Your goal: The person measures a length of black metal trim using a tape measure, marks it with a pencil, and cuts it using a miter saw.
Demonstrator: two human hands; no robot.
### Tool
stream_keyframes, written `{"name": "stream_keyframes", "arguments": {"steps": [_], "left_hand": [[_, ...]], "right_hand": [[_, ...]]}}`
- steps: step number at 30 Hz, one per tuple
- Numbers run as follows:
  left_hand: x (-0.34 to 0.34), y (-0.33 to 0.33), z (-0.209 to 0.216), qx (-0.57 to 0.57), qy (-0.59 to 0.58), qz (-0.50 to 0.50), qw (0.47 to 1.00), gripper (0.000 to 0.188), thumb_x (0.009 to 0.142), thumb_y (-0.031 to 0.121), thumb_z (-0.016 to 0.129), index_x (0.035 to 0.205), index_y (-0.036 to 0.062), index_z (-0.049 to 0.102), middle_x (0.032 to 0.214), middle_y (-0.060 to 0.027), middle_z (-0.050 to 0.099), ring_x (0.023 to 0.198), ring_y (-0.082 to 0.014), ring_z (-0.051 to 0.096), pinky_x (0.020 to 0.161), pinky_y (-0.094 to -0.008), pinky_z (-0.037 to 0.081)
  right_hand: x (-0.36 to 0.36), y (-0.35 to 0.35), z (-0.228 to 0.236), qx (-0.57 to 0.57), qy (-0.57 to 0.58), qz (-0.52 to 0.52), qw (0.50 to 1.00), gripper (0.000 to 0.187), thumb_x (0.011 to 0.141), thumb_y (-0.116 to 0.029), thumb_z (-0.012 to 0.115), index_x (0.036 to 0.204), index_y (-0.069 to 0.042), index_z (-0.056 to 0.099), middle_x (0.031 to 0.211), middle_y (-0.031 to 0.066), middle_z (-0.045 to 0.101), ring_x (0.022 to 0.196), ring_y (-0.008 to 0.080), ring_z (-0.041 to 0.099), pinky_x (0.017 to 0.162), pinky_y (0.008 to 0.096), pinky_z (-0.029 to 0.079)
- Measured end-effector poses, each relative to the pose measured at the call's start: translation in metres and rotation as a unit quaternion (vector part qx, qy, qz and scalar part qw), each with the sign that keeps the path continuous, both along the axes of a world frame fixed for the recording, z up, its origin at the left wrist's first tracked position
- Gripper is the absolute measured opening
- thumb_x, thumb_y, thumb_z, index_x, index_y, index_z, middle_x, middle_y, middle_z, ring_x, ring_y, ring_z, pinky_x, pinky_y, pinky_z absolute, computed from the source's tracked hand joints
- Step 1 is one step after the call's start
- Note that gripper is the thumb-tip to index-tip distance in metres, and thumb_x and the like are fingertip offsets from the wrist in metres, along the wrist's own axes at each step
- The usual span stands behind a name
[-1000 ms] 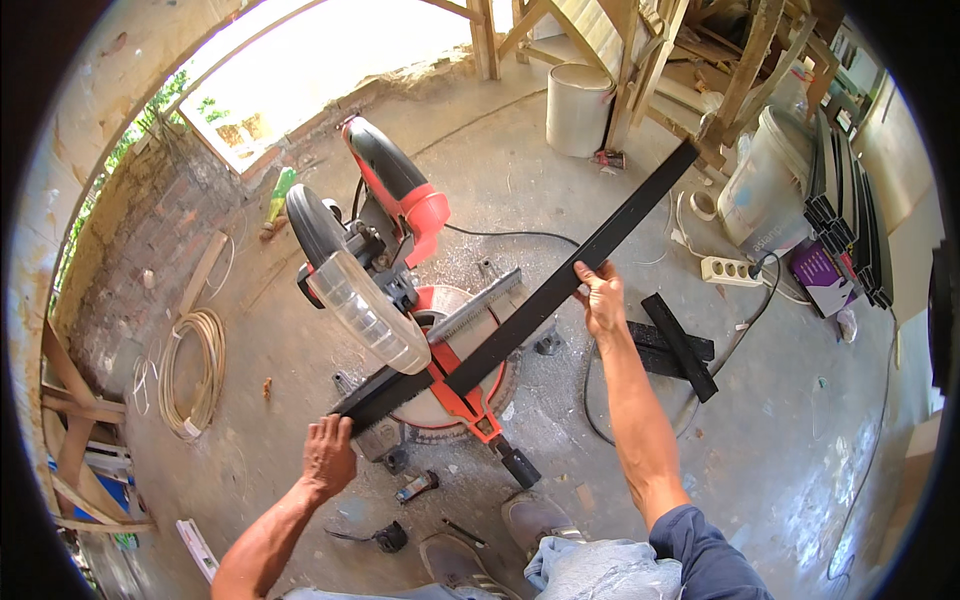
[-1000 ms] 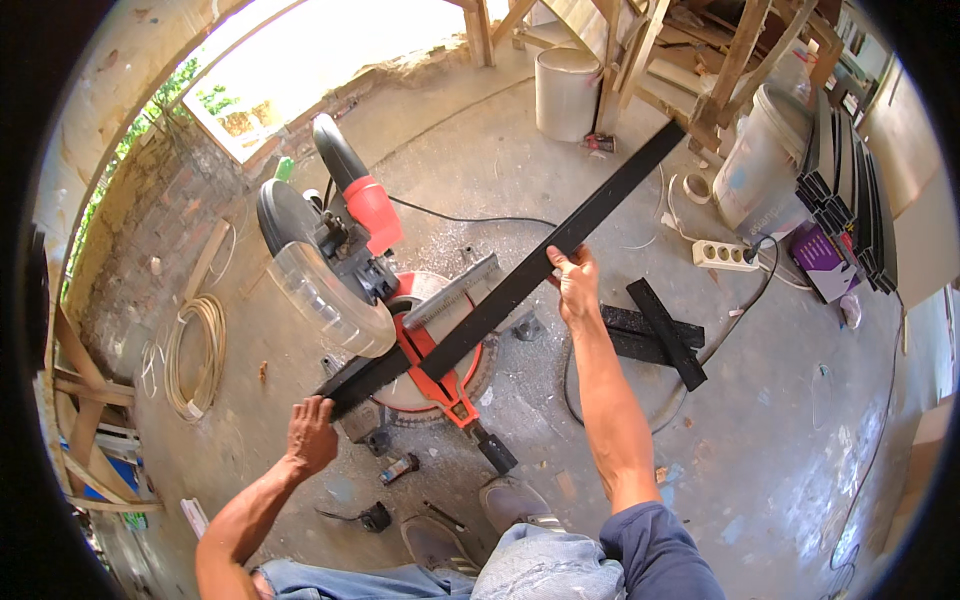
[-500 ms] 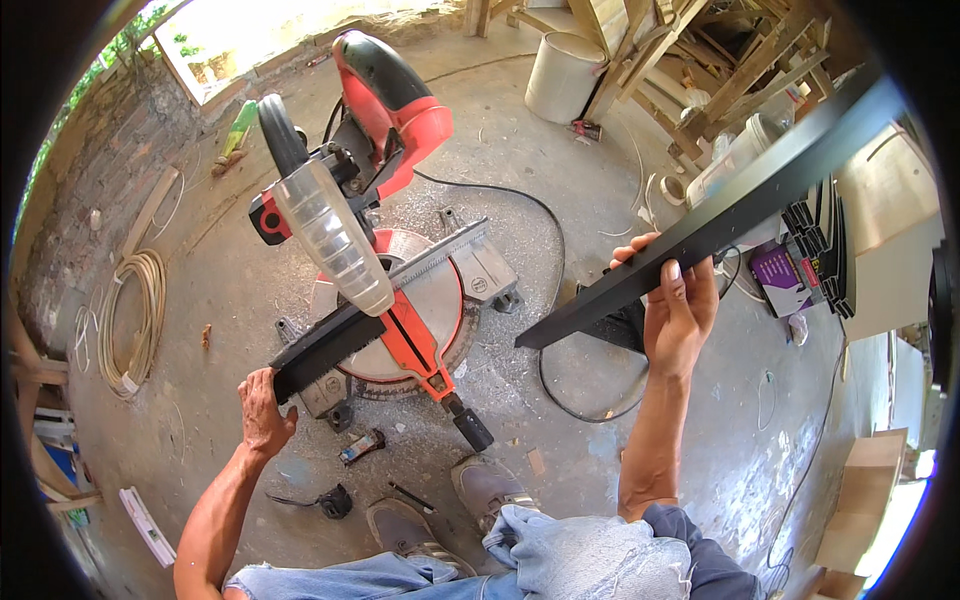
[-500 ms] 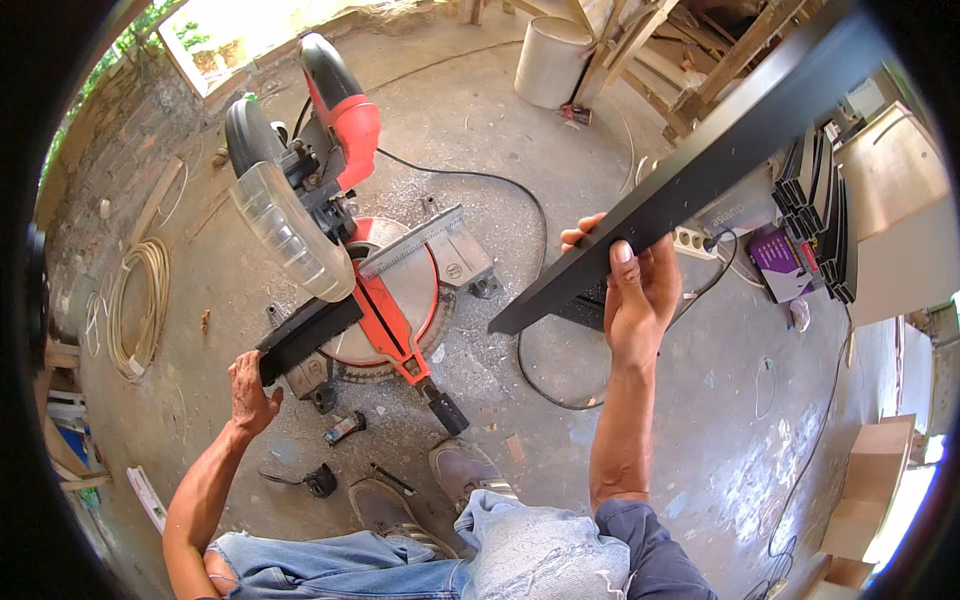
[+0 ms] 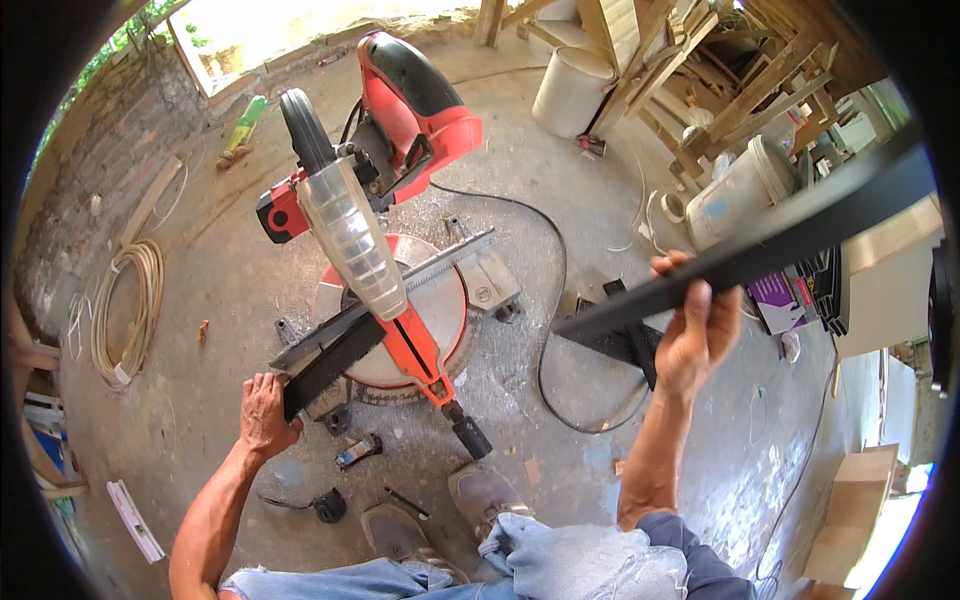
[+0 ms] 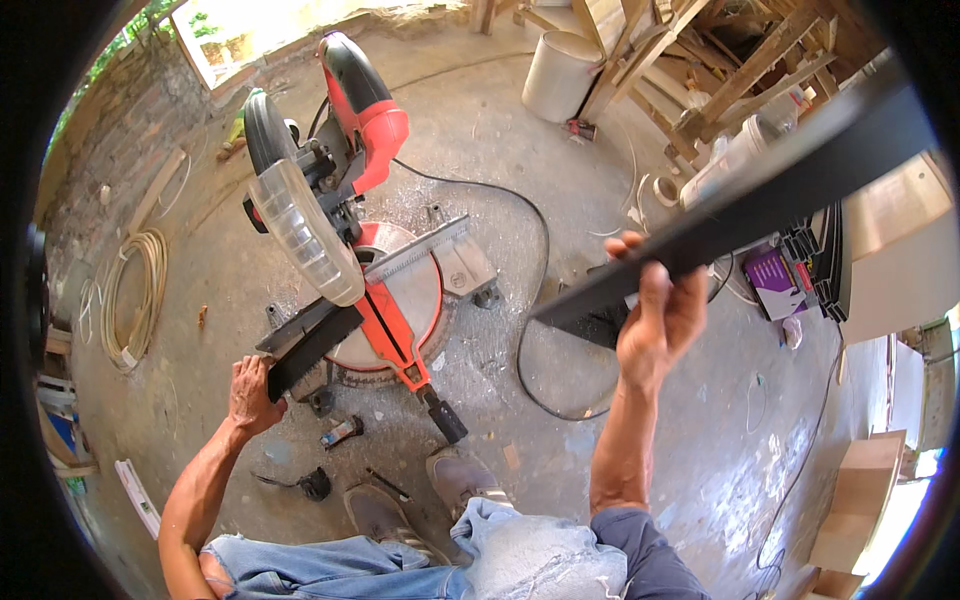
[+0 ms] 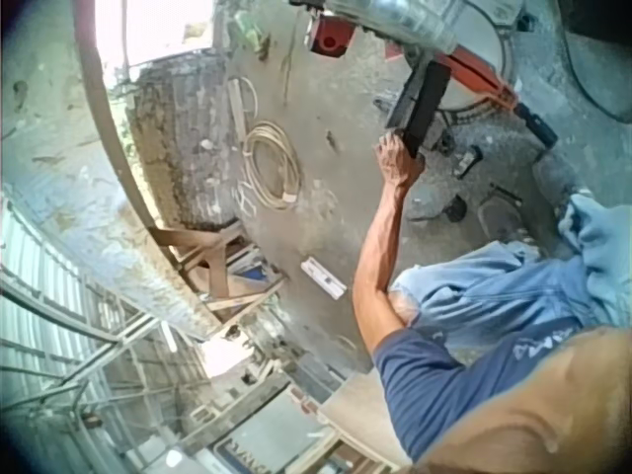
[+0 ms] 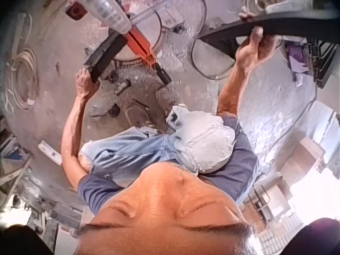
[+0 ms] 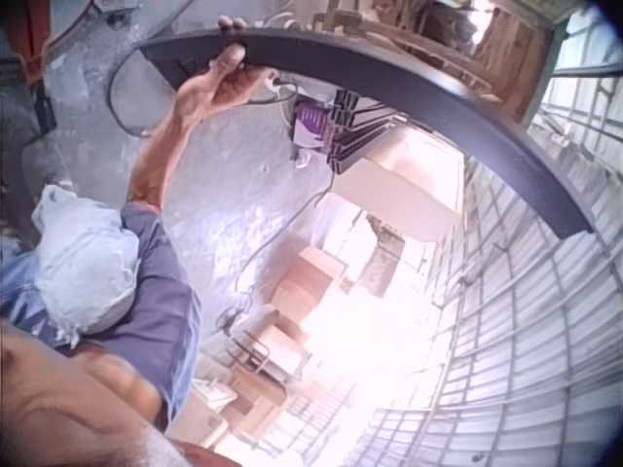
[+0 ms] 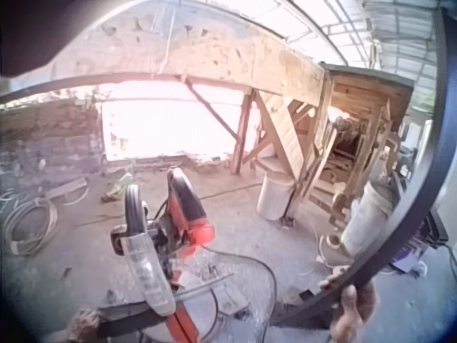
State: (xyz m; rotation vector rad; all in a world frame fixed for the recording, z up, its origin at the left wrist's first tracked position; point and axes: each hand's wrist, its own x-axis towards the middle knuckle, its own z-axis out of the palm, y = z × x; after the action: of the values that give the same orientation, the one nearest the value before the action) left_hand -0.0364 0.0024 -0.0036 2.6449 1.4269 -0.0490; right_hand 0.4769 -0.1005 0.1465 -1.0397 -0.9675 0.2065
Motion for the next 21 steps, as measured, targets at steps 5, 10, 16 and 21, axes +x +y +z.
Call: {"name": "stream_keyframes", "arguments": {"steps": [5,10,16,21], "left_hand": [[0.011,-0.005,0.017,-0.038,0.016,0.016,0.999,0.068,0.060,0.024,0.080,0.118,-0.0011,0.056,0.109,-0.0168,0.056,0.108,-0.0335,0.053,0.095,-0.0423,0.042],[0.024,0.002,0.024,0.001,-0.012,-0.005,1.000,0.068,0.064,0.027,0.083,0.120,-0.0013,0.056,0.113,-0.0187,0.055,0.108,-0.0352,0.053,0.095,-0.0441,0.043],[0.038,0.000,0.010,-0.025,-0.053,-0.013,0.998,0.063,0.075,0.023,0.079,0.125,-0.0040,0.053,0.113,-0.0209,0.054,0.110,-0.0387,0.053,0.097,-0.0477,0.043],[0.044,-0.002,0.007,-0.053,-0.056,0.003,0.997,0.067,0.081,0.024,0.077,0.136,-0.0041,0.050,0.123,-0.0214,0.054,0.115,-0.0387,0.053,0.100,-0.0469,0.043]], "right_hand": [[-0.001,0.000,-0.003,0.014,0.007,-0.014,1.000,0.027,0.106,-0.017,0.055,0.124,0.003,0.054,0.108,0.0196,0.069,0.097,0.0300,0.070,0.089,0.0413,0.056],[0.002,-0.008,0.001,0.025,-0.022,-0.005,0.999,0.029,0.106,-0.017,0.055,0.125,0.004,0.053,0.107,0.0205,0.069,0.094,0.0302,0.071,0.090,0.0430,0.056],[-0.003,-0.003,0.002,0.064,-0.001,-0.015,0.998,0.026,0.106,-0.015,0.052,0.125,0.004,0.052,0.105,0.0193,0.069,0.092,0.0288,0.070,0.087,0.0411,0.056],[-0.008,-0.002,0.004,0.067,0.001,-0.008,0.998,0.024,0.107,-0.016,0.052,0.122,0.003,0.053,0.107,0.0205,0.068,0.092,0.0294,0.070,0.085,0.0424,0.056]]}}
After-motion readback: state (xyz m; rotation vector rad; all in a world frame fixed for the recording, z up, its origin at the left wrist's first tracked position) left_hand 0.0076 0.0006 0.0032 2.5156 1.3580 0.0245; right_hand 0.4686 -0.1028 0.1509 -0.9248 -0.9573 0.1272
